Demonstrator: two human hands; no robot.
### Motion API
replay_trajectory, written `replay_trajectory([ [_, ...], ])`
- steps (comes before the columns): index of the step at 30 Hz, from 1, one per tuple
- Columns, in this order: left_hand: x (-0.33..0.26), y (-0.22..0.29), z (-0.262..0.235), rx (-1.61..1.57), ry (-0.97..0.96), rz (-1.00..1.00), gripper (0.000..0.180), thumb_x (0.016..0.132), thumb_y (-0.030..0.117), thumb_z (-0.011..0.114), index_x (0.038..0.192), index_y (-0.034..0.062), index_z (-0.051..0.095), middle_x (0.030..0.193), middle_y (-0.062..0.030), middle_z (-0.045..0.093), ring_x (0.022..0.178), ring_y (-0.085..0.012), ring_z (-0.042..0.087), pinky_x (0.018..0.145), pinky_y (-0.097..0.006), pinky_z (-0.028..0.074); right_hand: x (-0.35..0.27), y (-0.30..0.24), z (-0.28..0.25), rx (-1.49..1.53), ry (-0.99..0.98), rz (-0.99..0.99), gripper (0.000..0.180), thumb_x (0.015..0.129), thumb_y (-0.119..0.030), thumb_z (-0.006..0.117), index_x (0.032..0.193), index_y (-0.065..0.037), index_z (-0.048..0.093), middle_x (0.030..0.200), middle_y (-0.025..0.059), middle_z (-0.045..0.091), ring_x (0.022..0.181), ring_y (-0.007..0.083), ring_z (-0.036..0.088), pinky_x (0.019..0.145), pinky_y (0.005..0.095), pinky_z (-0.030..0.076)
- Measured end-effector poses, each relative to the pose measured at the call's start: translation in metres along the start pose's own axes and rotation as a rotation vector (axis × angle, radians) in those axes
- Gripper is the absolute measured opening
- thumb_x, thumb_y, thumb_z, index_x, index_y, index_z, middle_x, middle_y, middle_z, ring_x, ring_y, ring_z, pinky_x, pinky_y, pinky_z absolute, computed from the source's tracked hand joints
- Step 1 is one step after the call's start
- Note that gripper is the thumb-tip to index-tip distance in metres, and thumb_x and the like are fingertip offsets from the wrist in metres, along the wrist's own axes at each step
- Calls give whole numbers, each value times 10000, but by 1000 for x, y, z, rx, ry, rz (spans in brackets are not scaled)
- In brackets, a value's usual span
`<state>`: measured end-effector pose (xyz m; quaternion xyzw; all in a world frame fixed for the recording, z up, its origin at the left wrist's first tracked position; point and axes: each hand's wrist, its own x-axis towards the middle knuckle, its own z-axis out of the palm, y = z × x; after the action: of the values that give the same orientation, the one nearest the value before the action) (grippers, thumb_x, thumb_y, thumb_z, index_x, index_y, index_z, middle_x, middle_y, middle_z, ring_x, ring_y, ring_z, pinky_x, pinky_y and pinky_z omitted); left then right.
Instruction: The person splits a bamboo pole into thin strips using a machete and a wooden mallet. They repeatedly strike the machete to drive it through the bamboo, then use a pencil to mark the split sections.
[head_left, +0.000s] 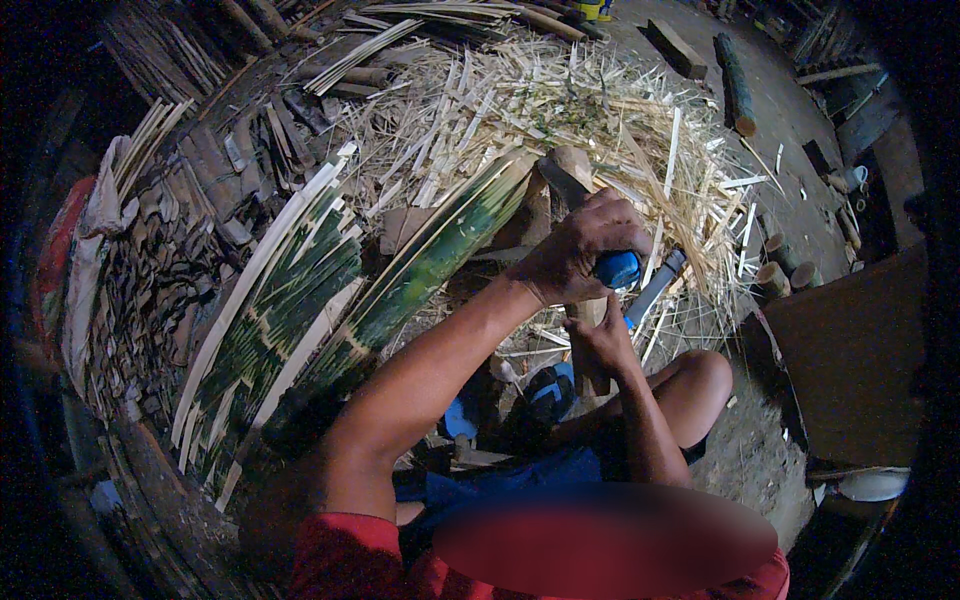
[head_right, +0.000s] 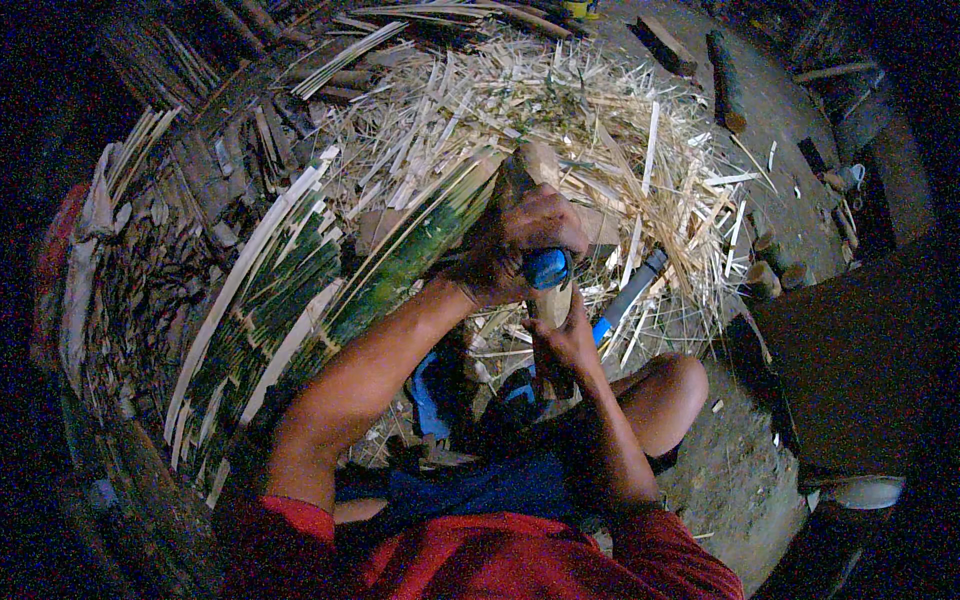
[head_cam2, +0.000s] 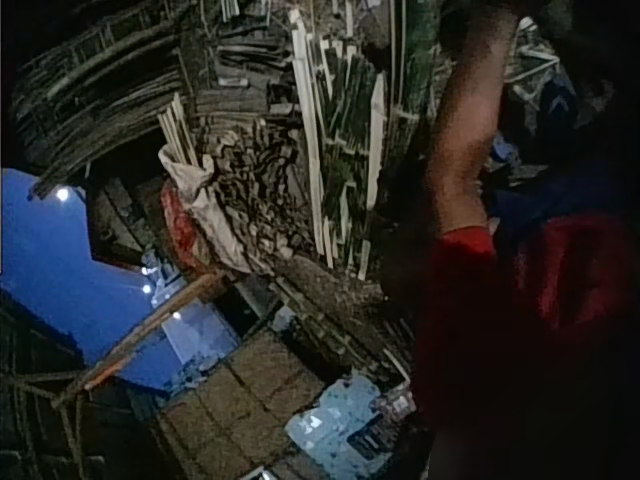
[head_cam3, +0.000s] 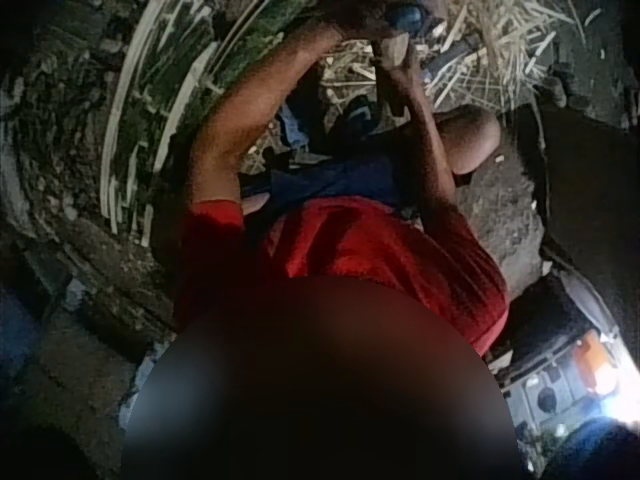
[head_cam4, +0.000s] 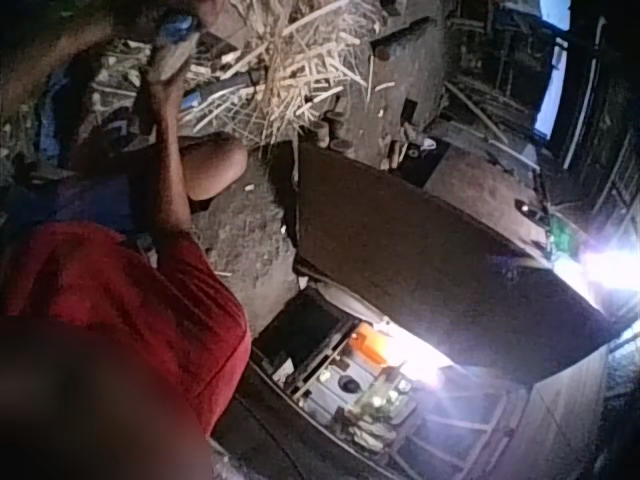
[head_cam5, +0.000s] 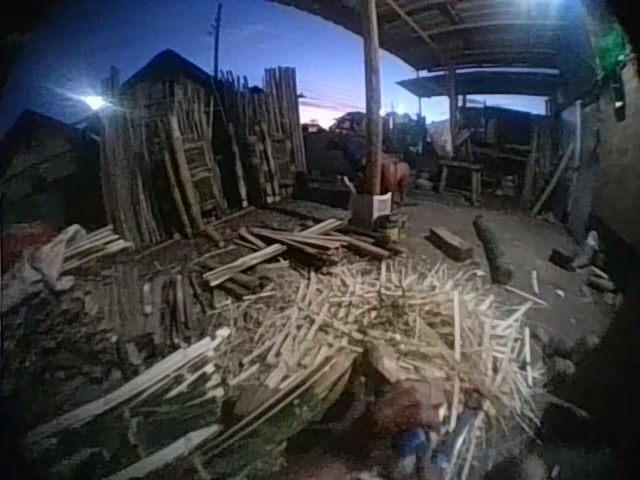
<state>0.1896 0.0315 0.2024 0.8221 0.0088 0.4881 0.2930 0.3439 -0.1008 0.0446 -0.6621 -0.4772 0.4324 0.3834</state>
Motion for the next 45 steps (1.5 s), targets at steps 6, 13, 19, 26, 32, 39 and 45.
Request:
replay_trajectory([
  [6,2,5,-6,-19,18,-1,314,686,271,703,955,133,618,925,-81,587,930,-331,559,859,-451,446,0,2,3,-73,59,-49,783,777,-232,835,1376,-41,370,1188,190,608,1034,278,615,875,410,514],
  [13,-2,5,-10,12,38,-6,304,717,270,681,978,130,614,929,-85,588,929,-329,559,861,-444,443,2,8,-2,-49,14,-12,996,747,-267,849,1508,-18,257,1356,226,544,1224,323,559,1021,411,454],
  [19,-3,8,-7,34,78,24,284,713,192,690,978,125,613,904,-82,590,897,-338,578,828,-438,471,-1,-2,5,-9,40,-105,780,795,-199,808,1425,-40,376,1192,178,641,1045,269,645,870,400,528],
  [26,-2,-3,-74,-28,452,-214,126,820,101,666,940,82,632,860,-53,621,781,-165,609,713,-324,503,41,-63,-130,10,252,58,405,920,-258,644,1214,0,539,992,125,673,877,208,628,763,343,525],
  [32,-2,-11,-118,48,380,-262,120,842,115,656,944,56,633,897,-57,648,811,-160,626,765,-311,513,191,-152,-231,396,503,-162,423,895,-380,702,1109,-37,580,907,73,610,785,191,606,682,350,510],
  [39,70,-15,-87,105,258,-649,89,838,106,630,911,56,638,796,-30,637,706,-116,581,684,-296,494,131,-105,-25,-546,-371,-271,801,810,-218,767,1472,-32,357,1275,174,607,1120,262,611,956,375,488],
  [45,-38,34,-136,117,437,-469,99,840,100,651,928,56,643,831,-38,654,785,-133,612,732,-308,504,119,-124,-46,23,-45,-94,723,804,-174,777,1420,-17,431,1253,197,647,1066,299,658,900,422,546],
])
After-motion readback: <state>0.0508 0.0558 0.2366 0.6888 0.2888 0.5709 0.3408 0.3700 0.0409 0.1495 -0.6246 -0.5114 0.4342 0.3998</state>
